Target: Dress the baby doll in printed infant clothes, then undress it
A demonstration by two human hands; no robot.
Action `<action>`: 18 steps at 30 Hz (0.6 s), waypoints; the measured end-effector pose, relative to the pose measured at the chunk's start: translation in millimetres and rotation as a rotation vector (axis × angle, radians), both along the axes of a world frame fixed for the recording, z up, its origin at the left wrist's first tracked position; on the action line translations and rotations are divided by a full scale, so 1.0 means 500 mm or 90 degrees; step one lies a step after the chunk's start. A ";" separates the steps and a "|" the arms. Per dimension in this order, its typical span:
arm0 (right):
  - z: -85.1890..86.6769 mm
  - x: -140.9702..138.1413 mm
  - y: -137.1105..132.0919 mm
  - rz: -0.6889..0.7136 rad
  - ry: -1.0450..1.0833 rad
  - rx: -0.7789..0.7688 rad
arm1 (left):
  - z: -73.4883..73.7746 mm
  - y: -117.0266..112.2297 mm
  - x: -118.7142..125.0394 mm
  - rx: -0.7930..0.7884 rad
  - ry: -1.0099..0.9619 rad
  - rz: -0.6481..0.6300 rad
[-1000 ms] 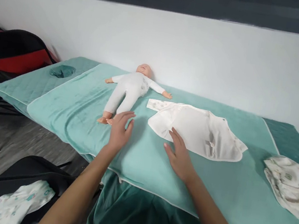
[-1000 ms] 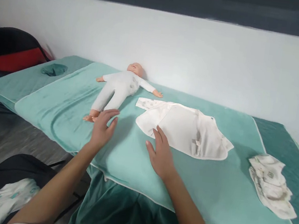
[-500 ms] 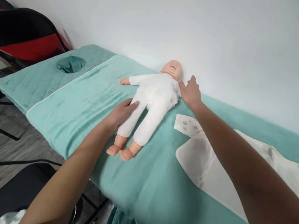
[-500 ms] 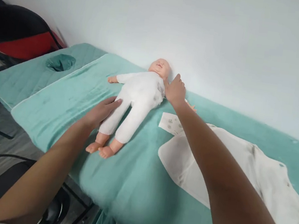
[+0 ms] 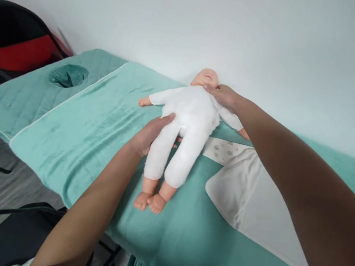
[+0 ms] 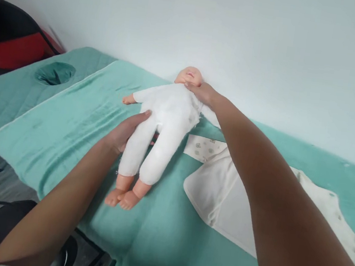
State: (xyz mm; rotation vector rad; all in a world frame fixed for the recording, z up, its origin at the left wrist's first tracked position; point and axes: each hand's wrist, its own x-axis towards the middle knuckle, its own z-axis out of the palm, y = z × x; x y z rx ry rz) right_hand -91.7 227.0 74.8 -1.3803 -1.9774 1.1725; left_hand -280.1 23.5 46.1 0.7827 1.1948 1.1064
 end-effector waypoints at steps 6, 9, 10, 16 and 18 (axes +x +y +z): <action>0.052 0.242 -0.067 -0.087 -0.026 -0.003 | 0.036 -0.061 0.198 0.035 -0.083 -0.059; 0.069 0.396 -0.125 -0.124 -0.068 0.006 | 0.033 -0.102 0.323 0.043 -0.121 -0.103; 0.073 0.444 -0.149 -0.141 -0.092 0.014 | 0.030 -0.116 0.364 0.040 -0.128 -0.116; 0.050 0.658 -0.268 -0.257 -0.185 0.035 | -0.002 -0.179 0.562 0.021 -0.151 -0.195; 0.029 0.692 -0.283 -0.273 -0.180 0.037 | -0.013 -0.188 0.600 0.017 -0.152 -0.199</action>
